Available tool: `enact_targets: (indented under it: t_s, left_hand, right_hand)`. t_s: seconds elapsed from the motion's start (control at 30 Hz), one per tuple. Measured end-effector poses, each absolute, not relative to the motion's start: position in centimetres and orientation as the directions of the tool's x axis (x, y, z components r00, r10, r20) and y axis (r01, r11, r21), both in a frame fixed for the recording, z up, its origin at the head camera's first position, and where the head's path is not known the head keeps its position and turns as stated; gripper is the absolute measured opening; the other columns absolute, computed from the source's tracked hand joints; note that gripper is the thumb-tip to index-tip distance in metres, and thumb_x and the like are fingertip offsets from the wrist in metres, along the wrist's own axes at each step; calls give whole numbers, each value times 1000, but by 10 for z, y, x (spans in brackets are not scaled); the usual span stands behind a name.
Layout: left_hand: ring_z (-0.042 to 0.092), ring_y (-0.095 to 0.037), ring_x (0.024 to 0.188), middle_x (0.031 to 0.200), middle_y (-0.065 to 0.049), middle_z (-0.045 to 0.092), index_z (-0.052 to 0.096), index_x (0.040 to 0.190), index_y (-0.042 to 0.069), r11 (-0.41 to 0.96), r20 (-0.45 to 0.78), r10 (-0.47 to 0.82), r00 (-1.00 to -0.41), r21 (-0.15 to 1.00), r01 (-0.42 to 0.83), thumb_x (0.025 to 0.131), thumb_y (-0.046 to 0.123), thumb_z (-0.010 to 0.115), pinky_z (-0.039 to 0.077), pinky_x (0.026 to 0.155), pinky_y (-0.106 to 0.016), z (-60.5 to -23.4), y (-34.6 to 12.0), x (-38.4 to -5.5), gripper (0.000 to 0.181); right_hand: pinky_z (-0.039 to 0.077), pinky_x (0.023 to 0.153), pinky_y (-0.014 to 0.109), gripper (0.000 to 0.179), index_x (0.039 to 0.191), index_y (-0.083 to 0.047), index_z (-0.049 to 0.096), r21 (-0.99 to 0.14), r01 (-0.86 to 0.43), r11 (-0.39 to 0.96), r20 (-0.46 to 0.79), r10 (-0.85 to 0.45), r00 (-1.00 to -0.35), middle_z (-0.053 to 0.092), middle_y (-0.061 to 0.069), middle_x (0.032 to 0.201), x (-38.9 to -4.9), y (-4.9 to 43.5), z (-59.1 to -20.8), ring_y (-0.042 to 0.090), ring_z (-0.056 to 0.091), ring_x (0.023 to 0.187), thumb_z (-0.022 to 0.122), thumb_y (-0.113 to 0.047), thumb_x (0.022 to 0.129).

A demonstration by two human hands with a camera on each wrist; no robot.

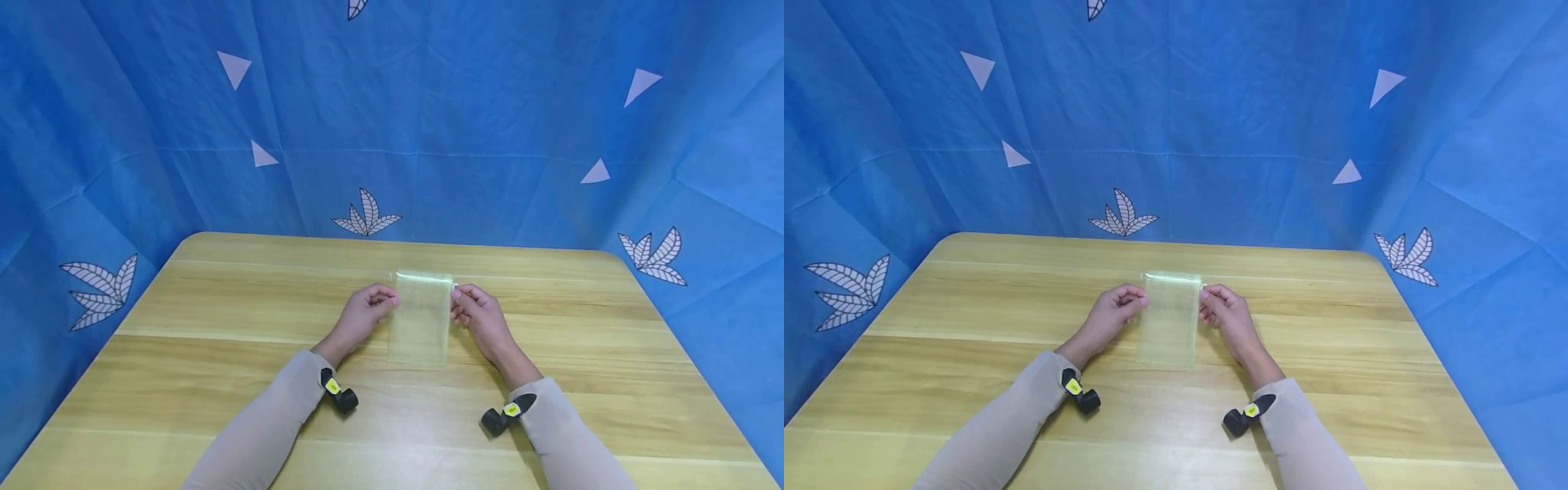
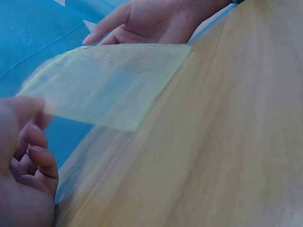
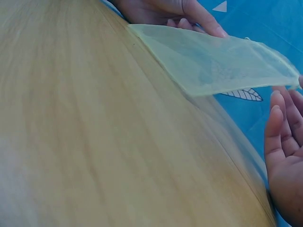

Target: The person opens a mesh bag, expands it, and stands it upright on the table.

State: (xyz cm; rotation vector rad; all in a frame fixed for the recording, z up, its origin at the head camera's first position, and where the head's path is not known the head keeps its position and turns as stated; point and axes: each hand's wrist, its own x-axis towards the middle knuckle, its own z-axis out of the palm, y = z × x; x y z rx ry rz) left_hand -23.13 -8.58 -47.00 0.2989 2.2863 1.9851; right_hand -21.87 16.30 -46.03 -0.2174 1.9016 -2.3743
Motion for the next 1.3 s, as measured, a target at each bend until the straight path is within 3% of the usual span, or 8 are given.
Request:
enact_targets:
  t_s: [0.37, 0.73, 0.9, 1.3]
  left_hand:
    - [45, -11, 60, 81, -1, 60, 65, 105, 6, -24, 39, 127, -991, 999, 36, 92, 20, 70, 37, 50, -20, -469, -88, -234, 20]
    - [44, -11, 59, 74, 0, 54, 65, 104, 4, -102, 75, 45, -996, 992, 70, 93, 14, 68, 37, 51, -20, -464, -90, -234, 15]
    - [44, -11, 60, 76, 0, 56, 64, 104, 2, -137, 68, 13, -998, 988, 66, 93, 12, 68, 38, 52, -19, -462, -90, -233, 15]
    - [45, -11, 59, 76, 0, 60, 65, 111, 1, -127, 16, 92, -996, 992, 5, 95, 16, 66, 40, 53, -20, -462, -88, -234, 22]
  right_hand:
    - [50, 63, 23, 14, 102, -3, 63, -982, -5, -191, 66, -319, -946, 58, 6, 84, -213, 164, -459, 14, 55, 73, 61, -16, 98]
    - [51, 63, 26, 24, 102, 14, 60, -997, -80, 23, 66, -378, -923, 61, 3, 80, -212, 163, -462, 12, 55, 65, 62, -8, 94]
    - [51, 63, 27, 21, 99, 13, 61, -991, -119, 57, 85, -416, -905, 61, 5, 75, -212, 164, -462, 15, 56, 67, 63, -8, 95]
    - [51, 62, 28, 21, 101, 9, 63, -988, -113, 106, 80, -273, -959, 59, 6, 73, -214, 164, -460, 19, 55, 64, 64, -11, 96]
